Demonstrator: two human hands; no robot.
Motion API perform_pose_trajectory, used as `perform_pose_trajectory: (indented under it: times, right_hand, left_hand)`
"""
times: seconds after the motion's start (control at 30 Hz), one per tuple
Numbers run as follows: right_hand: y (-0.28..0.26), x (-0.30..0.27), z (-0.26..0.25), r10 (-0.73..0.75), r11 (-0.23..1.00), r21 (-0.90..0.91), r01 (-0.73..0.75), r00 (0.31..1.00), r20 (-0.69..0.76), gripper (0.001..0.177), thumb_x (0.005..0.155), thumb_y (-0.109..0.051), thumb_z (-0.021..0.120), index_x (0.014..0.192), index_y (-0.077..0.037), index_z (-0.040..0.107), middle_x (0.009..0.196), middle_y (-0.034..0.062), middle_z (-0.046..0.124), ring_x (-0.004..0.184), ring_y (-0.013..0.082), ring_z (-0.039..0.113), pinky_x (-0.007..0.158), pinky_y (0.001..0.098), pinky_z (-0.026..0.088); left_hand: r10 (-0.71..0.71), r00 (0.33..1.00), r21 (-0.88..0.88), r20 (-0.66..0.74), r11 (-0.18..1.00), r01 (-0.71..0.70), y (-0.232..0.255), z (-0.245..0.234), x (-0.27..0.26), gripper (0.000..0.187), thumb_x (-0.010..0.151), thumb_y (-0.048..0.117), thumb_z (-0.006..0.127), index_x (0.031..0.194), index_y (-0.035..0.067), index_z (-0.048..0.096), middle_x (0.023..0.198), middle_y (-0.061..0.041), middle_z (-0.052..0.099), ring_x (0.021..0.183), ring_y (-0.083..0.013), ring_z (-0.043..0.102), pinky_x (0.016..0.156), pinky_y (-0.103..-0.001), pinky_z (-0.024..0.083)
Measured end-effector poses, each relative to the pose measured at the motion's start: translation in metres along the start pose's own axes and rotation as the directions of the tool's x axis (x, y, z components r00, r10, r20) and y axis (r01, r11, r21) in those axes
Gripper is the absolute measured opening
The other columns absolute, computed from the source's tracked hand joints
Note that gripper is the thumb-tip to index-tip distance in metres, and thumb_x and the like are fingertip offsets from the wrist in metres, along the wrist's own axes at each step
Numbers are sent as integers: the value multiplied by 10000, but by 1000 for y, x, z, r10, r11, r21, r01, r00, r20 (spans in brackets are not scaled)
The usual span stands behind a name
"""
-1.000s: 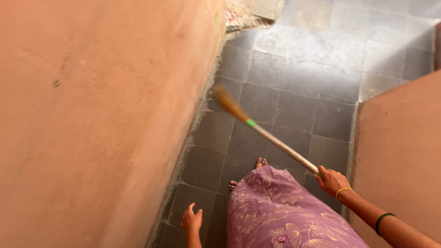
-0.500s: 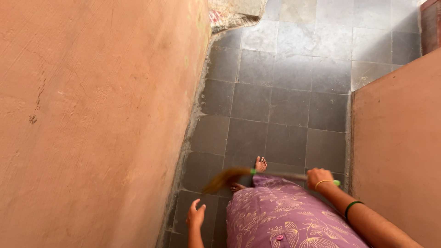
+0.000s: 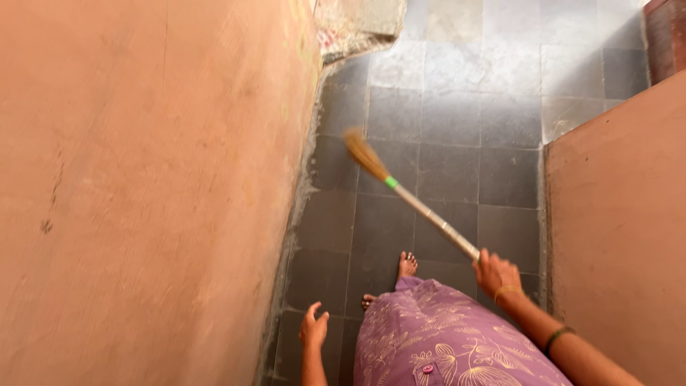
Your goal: The person sweeps a tiled floor with a broom, moving from a narrow corridor into a larger area with stairs. They sweep along the base of the walls and around a small raised platform, gathering debris across the dark grey tiles.
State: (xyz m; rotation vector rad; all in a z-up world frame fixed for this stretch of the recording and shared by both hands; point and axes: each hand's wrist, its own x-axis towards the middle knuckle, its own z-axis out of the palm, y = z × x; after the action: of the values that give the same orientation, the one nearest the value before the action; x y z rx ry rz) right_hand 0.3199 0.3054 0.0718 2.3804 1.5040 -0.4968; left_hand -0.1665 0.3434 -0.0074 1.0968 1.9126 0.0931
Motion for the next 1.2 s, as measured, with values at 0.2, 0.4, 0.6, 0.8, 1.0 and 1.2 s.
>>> perform_pose_trajectory:
  times: [0.2, 0.4, 0.6, 0.8, 1.0, 1.2]
  right_hand:
    - [25, -30, -4, -64, 998, -14, 68, 979, 191, 317, 954, -425, 607, 1157, -185, 560, 934, 103, 747, 842, 321, 747, 731, 469, 606]
    - [75, -18, -15, 14, 975, -213, 55, 950, 312, 340, 877, -409, 712, 1140, -196, 685, 1051, 87, 775, 1005, 285, 764, 837, 425, 625]
    - [124, 1, -35, 276, 943, -202, -265, 961, 32, 321, 924, -451, 665, 1090, -180, 714, 1035, 100, 768, 970, 307, 771, 792, 453, 613]
    - [111, 15, -23, 268, 959, -65, -276, 956, -116, 339, 1000, -464, 586, 1126, -154, 638, 961, 137, 768, 876, 366, 771, 723, 484, 608]
    - [84, -10, -3, 94, 995, 22, -95, 995, 44, 363, 1004, -459, 497, 1224, -171, 522, 983, 114, 717, 804, 358, 772, 670, 480, 622]
    - [83, -12, 6, -208, 968, -94, 234, 952, 226, 366, 1005, -470, 509, 1218, -172, 519, 969, 103, 676, 811, 309, 751, 680, 446, 607]
  left_hand:
    - [-38, 999, 77, 25, 996, 36, 20, -14, 17, 542, 855, 387, 723, 1383, 337, 616, 1459, -14, 616, 1373, -264, 552, 1152, -524, 349]
    - [29, 1000, 121, 5, 992, -30, 42, -20, 35, 535, 855, 375, 720, 1378, 342, 614, 1456, -24, 604, 1384, -266, 534, 1133, -528, 361]
    - [36, 999, 153, 25, 987, -39, 52, -9, 35, 522, 869, 372, 715, 1380, 341, 616, 1448, -36, 615, 1385, -284, 531, 1147, -532, 349]
    - [8, 998, 222, 64, 975, -22, 57, -2, 26, 515, 883, 381, 710, 1387, 344, 607, 1454, -43, 598, 1399, -275, 519, 1167, -554, 324]
    - [-23, 993, 317, 115, 948, -15, 66, -4, 13, 524, 881, 400, 711, 1390, 367, 592, 1462, -21, 587, 1414, -266, 498, 1174, -536, 332]
    - [-102, 989, 297, 103, 953, 67, 73, 2, 16, 527, 903, 380, 701, 1416, 360, 582, 1530, -9, 546, 1434, -258, 489, 1187, -523, 337]
